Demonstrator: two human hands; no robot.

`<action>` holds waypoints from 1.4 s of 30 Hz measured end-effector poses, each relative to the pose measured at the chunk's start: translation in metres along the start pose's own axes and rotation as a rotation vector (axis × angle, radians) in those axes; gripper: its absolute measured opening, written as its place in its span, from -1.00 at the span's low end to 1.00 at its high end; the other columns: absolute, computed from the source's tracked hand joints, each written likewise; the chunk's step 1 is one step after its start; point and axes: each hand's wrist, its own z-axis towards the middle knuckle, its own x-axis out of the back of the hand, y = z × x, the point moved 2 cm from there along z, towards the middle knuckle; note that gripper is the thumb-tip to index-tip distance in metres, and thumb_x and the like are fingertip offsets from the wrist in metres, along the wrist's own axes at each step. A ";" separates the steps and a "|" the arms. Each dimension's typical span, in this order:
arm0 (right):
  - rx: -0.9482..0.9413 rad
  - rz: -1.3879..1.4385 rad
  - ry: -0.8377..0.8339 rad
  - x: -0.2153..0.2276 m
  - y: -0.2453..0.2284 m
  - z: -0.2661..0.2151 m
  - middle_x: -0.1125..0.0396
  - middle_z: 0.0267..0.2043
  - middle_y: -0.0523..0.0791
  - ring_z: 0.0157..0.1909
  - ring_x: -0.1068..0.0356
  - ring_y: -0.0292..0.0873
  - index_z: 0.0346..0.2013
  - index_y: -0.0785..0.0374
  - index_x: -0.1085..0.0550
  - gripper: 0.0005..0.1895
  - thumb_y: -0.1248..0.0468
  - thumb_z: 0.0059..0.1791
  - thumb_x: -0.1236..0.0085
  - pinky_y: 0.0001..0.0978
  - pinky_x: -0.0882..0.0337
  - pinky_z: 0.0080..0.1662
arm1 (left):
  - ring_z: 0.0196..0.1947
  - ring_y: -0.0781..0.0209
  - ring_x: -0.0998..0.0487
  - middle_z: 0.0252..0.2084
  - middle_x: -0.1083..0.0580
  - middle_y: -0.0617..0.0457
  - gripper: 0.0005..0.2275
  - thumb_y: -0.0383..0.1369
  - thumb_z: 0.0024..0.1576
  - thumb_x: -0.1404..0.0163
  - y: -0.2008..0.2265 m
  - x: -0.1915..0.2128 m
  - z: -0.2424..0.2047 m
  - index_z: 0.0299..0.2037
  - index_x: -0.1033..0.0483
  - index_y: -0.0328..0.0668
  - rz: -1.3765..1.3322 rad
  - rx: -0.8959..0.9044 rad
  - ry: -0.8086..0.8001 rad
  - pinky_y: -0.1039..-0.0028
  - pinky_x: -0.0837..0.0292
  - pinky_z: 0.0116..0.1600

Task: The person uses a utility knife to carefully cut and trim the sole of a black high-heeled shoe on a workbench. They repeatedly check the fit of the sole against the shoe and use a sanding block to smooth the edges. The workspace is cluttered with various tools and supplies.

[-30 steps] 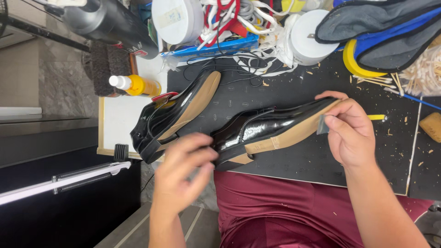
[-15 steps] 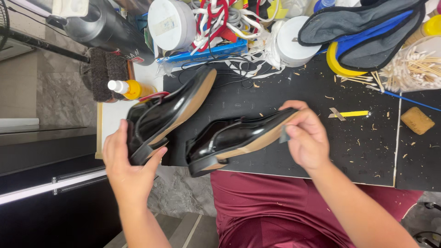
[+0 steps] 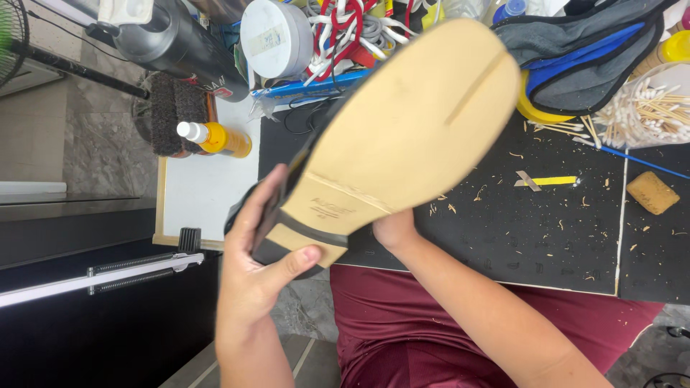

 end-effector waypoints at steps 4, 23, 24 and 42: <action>-0.149 -0.139 -0.103 0.017 0.008 0.009 -0.35 0.28 0.00 0.24 -0.38 -0.10 0.26 0.33 -0.38 -0.62 0.31 0.15 -0.04 -0.22 -0.43 0.21 | 0.37 0.02 -0.45 0.35 -0.43 -0.26 -0.21 -0.37 -0.06 -0.33 -0.005 -0.011 0.007 0.43 -0.27 -0.37 0.053 0.074 -0.077 0.26 -0.29 0.43; 0.301 0.150 0.350 0.174 -0.168 0.007 -0.39 0.09 0.19 0.06 -0.44 0.06 0.00 0.25 -0.24 -0.94 0.36 0.32 0.09 -0.09 -0.45 0.20 | 0.11 0.20 -0.59 0.09 -0.61 -0.08 -0.47 -0.21 0.03 -0.25 -0.052 -0.076 0.038 0.23 -0.52 -0.13 0.318 0.382 -0.326 0.47 -0.41 0.20; 0.310 0.093 0.365 0.175 -0.165 0.009 -0.40 0.05 0.19 0.04 -0.44 0.05 -0.01 0.27 -0.23 -0.92 0.37 0.32 0.08 -0.11 -0.44 0.19 | 0.11 0.19 -0.58 0.09 -0.61 -0.09 -0.50 -0.21 0.07 -0.23 -0.057 -0.076 0.039 0.23 -0.53 -0.16 0.290 0.379 -0.316 0.47 -0.40 0.20; 0.215 0.009 0.524 0.176 -0.154 0.017 -0.41 -0.17 0.05 -0.11 -0.53 -0.02 -0.02 0.29 -0.24 -0.92 0.43 0.31 0.06 -0.10 -0.56 0.12 | 0.25 -0.05 -0.43 0.22 -0.46 -0.08 -0.13 -0.15 -0.35 -0.43 -0.045 -0.008 0.013 0.28 -0.45 -0.21 1.421 -0.251 0.272 0.08 -0.14 0.24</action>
